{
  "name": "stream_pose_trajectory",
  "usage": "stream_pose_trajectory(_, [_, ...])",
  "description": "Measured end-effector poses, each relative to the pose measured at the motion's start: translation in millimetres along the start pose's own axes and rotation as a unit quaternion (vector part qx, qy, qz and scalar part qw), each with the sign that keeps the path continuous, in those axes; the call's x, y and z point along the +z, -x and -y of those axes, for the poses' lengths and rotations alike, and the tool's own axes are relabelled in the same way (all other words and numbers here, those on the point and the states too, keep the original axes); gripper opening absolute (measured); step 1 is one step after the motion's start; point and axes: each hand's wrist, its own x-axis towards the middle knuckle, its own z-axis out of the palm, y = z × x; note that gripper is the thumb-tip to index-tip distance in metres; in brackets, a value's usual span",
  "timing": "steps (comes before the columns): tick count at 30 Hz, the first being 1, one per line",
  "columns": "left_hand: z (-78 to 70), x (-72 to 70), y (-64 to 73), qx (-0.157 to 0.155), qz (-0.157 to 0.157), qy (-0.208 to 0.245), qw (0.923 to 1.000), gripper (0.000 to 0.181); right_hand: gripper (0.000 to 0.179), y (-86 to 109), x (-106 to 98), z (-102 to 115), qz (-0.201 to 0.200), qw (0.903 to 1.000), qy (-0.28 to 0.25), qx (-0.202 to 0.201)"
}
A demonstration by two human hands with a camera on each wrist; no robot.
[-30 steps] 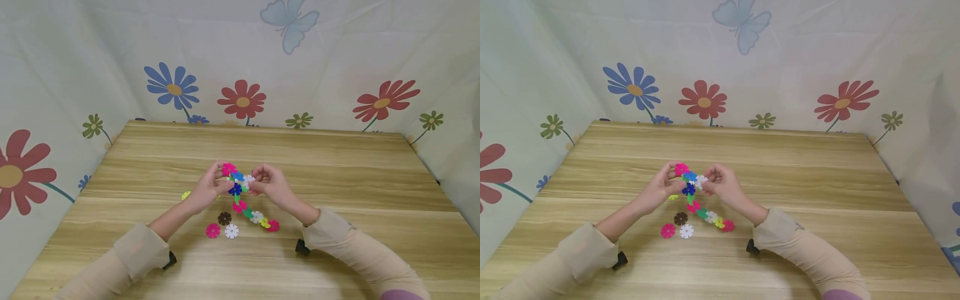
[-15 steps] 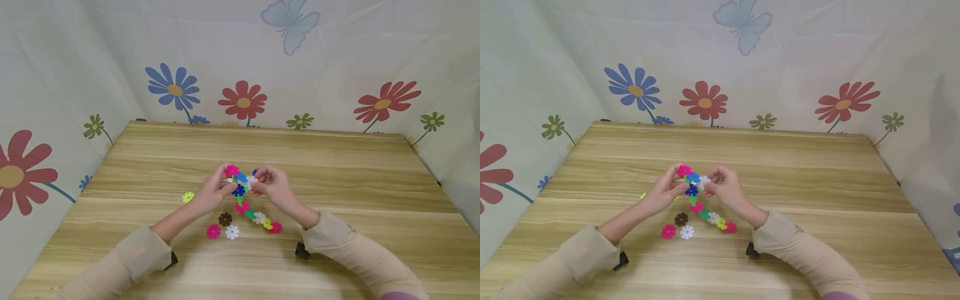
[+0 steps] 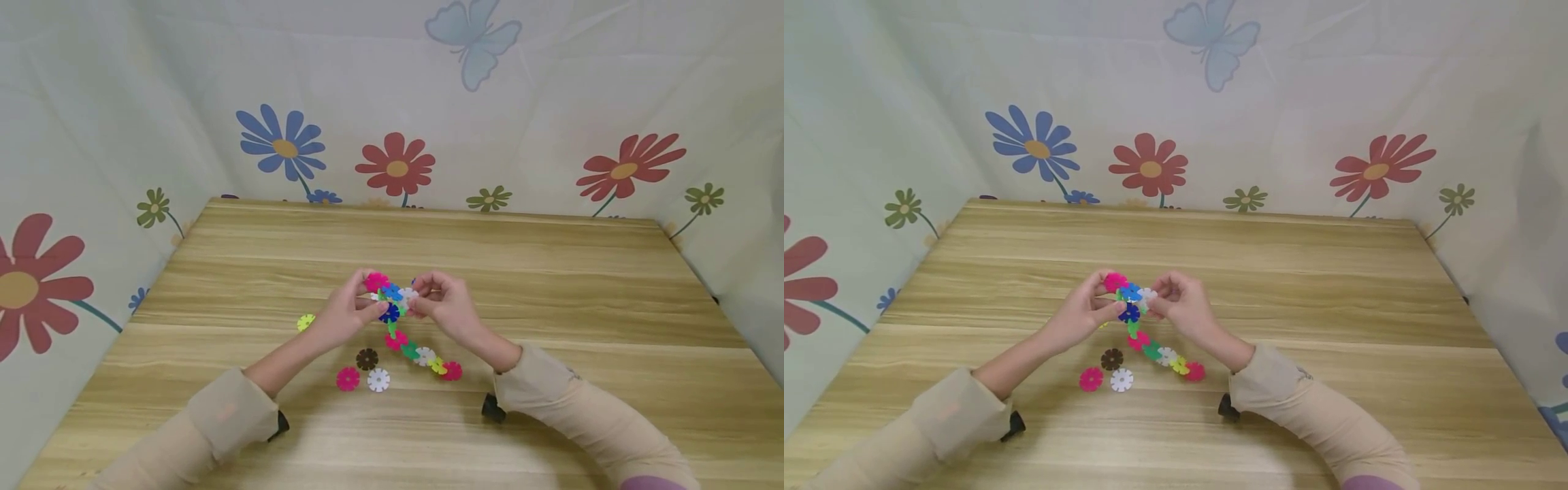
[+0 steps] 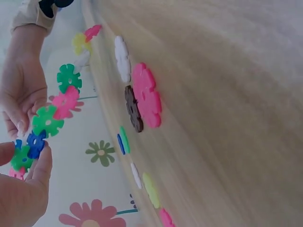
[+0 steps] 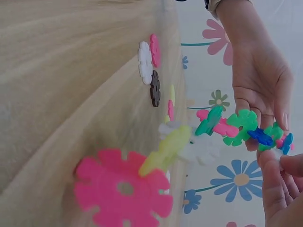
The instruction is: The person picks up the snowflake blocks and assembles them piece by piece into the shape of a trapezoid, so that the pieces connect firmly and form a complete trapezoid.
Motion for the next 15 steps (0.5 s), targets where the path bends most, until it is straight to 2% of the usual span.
stream_pose_trajectory(4, [0.0,-6.4,-3.1,-0.012,0.003,-0.027,0.9996,0.05,0.011,-2.6,-1.8,2.1,0.01,0.9999,0.014,-0.004])
stream_pose_trajectory(7, [-0.2,-9.4,-5.2,-0.008,0.027,-0.054,0.9981,0.052,0.01,-4.8,-3.3,2.8,0.021,0.9994,0.026,-0.005])
stream_pose_trajectory(11, [-9.3,-8.3,-3.9,-0.006,0.066,-0.072,0.9952,0.049,0.01,-6.8,-4.7,2.9,0.034,0.9984,0.044,-0.009])
stream_pose_trajectory(15, [-7.8,-6.9,-5.5,-0.002,0.073,-0.076,0.9945,0.043,0.011,-8.0,-4.9,2.3,0.048,0.9977,0.048,-0.009])
